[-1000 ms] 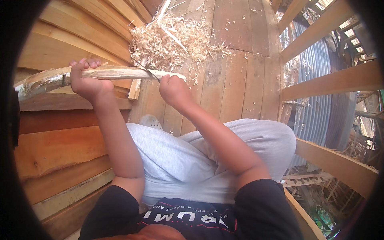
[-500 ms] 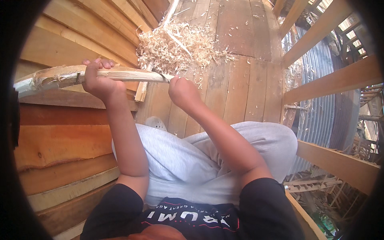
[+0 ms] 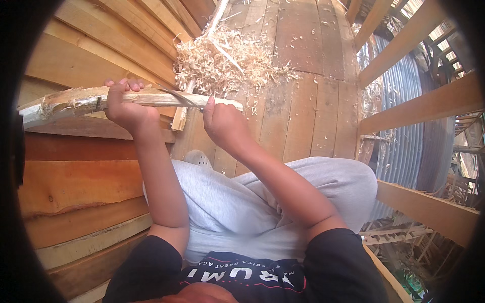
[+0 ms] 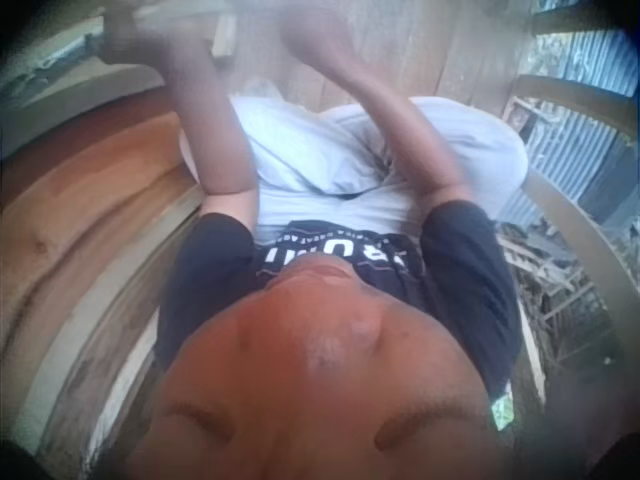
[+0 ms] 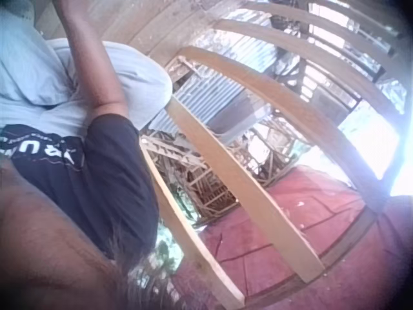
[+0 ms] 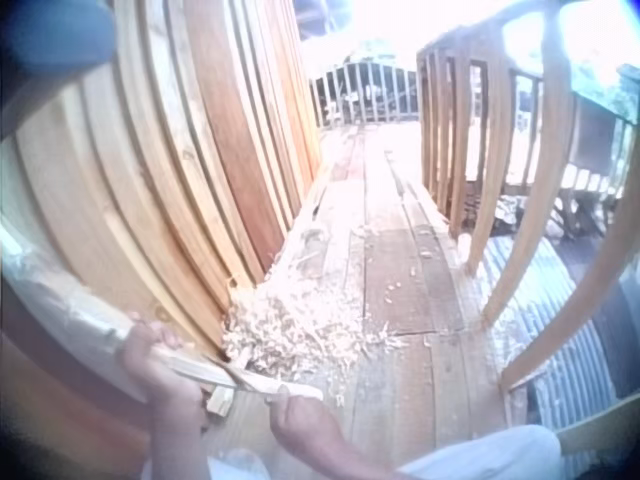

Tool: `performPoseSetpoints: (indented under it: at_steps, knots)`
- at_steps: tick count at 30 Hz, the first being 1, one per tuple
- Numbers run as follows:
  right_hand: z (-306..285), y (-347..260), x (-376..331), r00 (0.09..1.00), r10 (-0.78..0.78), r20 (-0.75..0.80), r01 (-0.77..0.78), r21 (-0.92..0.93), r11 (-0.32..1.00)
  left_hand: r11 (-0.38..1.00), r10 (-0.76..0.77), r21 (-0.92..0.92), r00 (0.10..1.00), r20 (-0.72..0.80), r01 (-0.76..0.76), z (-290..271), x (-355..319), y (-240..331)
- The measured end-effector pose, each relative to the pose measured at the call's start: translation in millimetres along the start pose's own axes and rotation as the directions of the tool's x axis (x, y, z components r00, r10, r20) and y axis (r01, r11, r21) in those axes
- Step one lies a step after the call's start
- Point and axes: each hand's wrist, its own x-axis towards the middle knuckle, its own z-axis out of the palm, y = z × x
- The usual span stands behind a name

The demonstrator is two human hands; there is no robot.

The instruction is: The person sits on a wooden floor and uses a knife to shave and shape a curved piece of wood. They hold the wood with one hand and carefully remove thin layers with the other, creating wood shavings that accumulate on the floor.

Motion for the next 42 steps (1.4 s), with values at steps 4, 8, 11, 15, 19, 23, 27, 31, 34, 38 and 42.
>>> performPoseSetpoints:
  at_steps: [4,8,11,15,19,23,27,31,34,38,42]
  knots:
    - [9.0,27.9,10.8,0.993,0.000,-0.115,0.006,0.044,0.999,0.995,0.067,0.071,0.997,0.042,-0.069,18.3,-14.8,-1.7]
    - [2.9,18.9,5.3,0.998,0.039,-0.041,-0.038,0.017,0.999,0.998,0.035,0.055,0.999,0.022,-0.036,18.2,-9.3,0.1]
    - [-7.6,-4.2,-5.0,0.999,-0.048,-0.020,0.047,-0.036,0.998,1.000,0.008,0.008,1.000,0.014,-0.008,12.2,-8.7,1.6]
    - [1.4,14.5,3.7,0.991,-0.089,-0.104,0.079,-0.103,0.992,0.996,0.062,0.062,0.997,0.051,-0.066,24.8,-24.5,2.9]
    - [0.2,20.1,10.0,1.000,0.010,-0.014,-0.010,-0.026,1.000,0.996,0.059,0.065,0.996,0.069,-0.063,24.0,-21.8,1.4]
    - [-4.8,-1.7,-13.5,0.995,-0.098,0.000,0.098,-0.107,0.989,0.999,0.033,0.032,0.998,0.061,-0.035,15.0,-15.0,2.1]
    - [0.7,11.2,-2.2,0.993,-0.109,0.039,0.111,-0.063,0.992,0.999,0.038,0.014,0.999,0.013,-0.038,14.5,-12.3,3.2]
    - [3.2,54.0,25.1,0.987,0.091,0.132,-0.085,-0.052,0.995,0.997,-0.011,-0.075,1.000,0.010,0.012,12.2,-8.1,4.3]
    - [-6.2,27.9,12.8,0.985,0.028,0.168,-0.014,-0.087,0.996,0.999,0.015,-0.047,0.999,0.028,-0.014,8.4,-5.7,2.5]
    - [-24.9,-33.4,-17.6,0.970,-0.140,0.198,0.144,-0.003,0.990,0.992,0.085,0.086,0.994,0.062,-0.090,2.9,-4.9,0.6]
    - [-9.5,28.5,16.4,0.971,0.135,0.197,-0.112,-0.124,0.986,0.999,0.025,0.044,1.000,0.015,-0.025,6.8,-5.4,1.8]
